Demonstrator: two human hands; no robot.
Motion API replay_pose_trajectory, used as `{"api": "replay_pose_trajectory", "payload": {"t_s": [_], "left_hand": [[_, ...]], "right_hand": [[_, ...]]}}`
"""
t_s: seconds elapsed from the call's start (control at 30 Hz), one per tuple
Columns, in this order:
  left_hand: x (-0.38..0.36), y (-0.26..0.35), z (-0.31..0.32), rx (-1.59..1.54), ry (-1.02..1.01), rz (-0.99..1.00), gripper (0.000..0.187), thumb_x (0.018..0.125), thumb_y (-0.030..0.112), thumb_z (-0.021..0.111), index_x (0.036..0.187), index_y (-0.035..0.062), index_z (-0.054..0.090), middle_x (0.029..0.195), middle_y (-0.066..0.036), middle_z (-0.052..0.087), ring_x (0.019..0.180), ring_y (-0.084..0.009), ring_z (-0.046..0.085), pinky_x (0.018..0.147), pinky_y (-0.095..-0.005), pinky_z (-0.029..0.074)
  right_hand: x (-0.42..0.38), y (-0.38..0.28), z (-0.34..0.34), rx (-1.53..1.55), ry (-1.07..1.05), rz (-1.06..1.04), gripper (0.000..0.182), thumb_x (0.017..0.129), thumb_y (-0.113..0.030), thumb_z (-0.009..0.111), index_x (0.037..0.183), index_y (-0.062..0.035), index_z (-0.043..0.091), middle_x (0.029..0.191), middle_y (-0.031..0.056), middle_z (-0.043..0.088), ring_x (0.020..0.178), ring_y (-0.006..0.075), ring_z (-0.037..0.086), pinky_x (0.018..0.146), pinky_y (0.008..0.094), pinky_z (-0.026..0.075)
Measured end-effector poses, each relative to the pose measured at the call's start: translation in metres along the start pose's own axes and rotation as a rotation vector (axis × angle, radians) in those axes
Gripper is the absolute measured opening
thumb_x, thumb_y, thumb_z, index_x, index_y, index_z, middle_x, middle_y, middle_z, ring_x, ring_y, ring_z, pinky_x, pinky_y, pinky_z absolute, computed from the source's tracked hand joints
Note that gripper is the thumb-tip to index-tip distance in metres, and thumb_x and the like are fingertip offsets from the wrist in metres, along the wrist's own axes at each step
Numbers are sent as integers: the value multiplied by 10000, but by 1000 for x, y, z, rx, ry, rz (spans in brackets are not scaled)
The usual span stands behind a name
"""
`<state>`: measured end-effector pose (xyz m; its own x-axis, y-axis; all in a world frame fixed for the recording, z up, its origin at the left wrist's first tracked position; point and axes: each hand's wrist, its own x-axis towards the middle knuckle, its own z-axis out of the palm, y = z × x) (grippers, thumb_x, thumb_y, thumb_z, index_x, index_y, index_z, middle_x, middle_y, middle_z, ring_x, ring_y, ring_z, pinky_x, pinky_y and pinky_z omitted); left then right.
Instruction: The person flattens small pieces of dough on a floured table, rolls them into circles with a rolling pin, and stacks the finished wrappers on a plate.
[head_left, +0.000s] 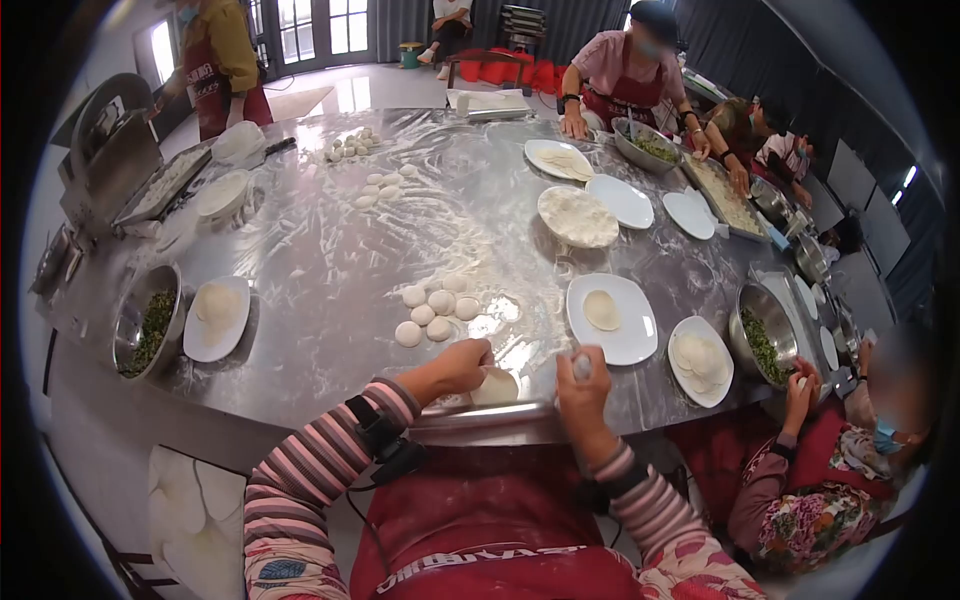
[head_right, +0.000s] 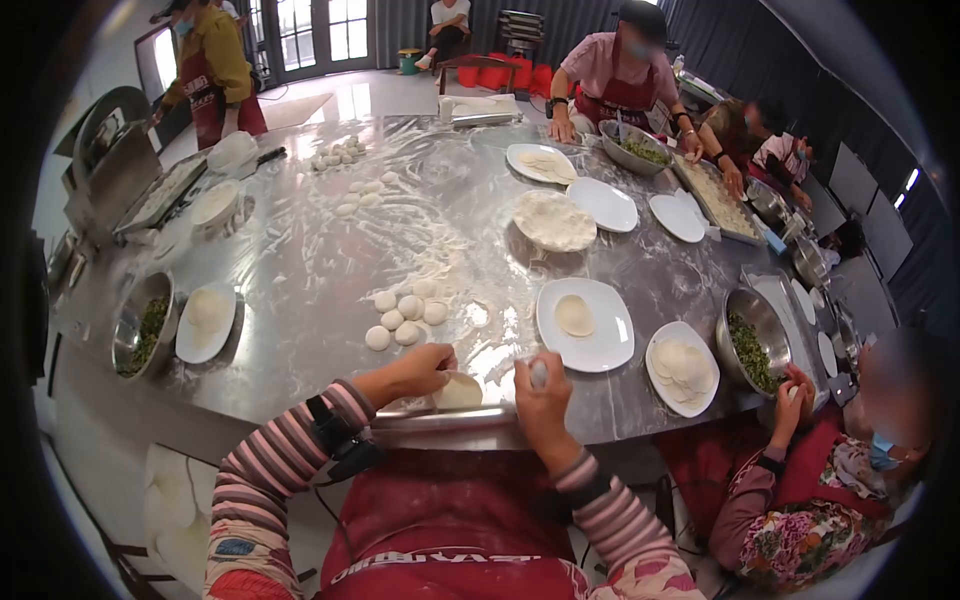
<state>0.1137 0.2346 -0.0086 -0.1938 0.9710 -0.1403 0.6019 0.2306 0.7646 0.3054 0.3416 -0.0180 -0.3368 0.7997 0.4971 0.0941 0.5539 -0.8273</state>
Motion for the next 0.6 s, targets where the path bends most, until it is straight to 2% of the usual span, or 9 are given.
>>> {"api": "replay_pose_trajectory", "payload": {"t_s": [0.03, 0.1, 0.2, 0.33, 0.4, 0.5, 0.53, 0.6], "left_hand": [[-1, 2, 2, -14, 28, 13, 192, 793, 165, 534, 887, 22, 623, 871, -212, 645, 860, -368, 612, 772, -426, 466], [1, 7, 2, -13, 55, 29, 195, 793, 165, 537, 892, 20, 622, 873, -212, 645, 861, -370, 611, 774, -425, 467], [11, 14, 1, 89, 36, -35, 207, 794, 153, 556, 914, -1, 627, 884, -217, 644, 856, -341, 618, 754, -397, 468], [8, 7, -3, 157, -51, 6, 185, 795, 122, 543, 909, -1, 621, 871, -208, 644, 840, -329, 616, 746, -387, 468], [6, -6, 1, 53, 36, -7, 172, 794, 110, 545, 907, -1, 613, 858, -197, 642, 823, -307, 613, 734, -375, 468], [-2, -3, -2, 10, -15, 10, 167, 800, 120, 552, 903, 0, 606, 853, -183, 642, 819, -280, 607, 725, -360, 466], [-3, 0, -3, 20, -19, 10, 167, 800, 120, 552, 903, 0, 606, 853, -183, 642, 819, -280, 607, 725, -360, 466], [-2, 8, -4, 39, 38, -29, 184, 811, 162, 571, 897, 4, 609, 838, -175, 647, 799, -276, 615, 715, -367, 469]], "right_hand": [[15, -11, 7, -211, 33, -293, 197, 777, -52, 686, 867, -52, 512, 633, 124, 546, 537, 275, 573, 513, 367, 449], [40, -10, 34, -126, 22, -179, 196, 777, -57, 687, 860, -50, 510, 615, 139, 538, 532, 284, 571, 509, 367, 446], [54, -10, 48, -78, -33, -147, 197, 776, -64, 691, 850, -47, 509, 612, 153, 535, 528, 286, 568, 503, 362, 441], [15, 2, 9, -205, -37, -177, 206, 770, -62, 698, 850, -46, 508, 610, 141, 533, 523, 274, 565, 504, 353, 443], [-8, 6, -7, -3, -1, 15, 215, 762, -50, 701, 859, -49, 509, 608, 128, 531, 517, 269, 561, 503, 354, 443], [7, 2, 8, 23, -5, 67, 217, 758, -36, 700, 865, -53, 511, 611, 114, 530, 517, 262, 559, 501, 360, 443], [22, -6, 19, -101, 21, -81, 205, 768, -41, 692, 866, -56, 514, 621, 130, 535, 525, 281, 560, 500, 367, 439], [44, -9, 42, -89, -13, -137, 192, 785, -66, 684, 875, -52, 515, 658, 160, 549, 556, 328, 566, 513, 385, 438]]}}
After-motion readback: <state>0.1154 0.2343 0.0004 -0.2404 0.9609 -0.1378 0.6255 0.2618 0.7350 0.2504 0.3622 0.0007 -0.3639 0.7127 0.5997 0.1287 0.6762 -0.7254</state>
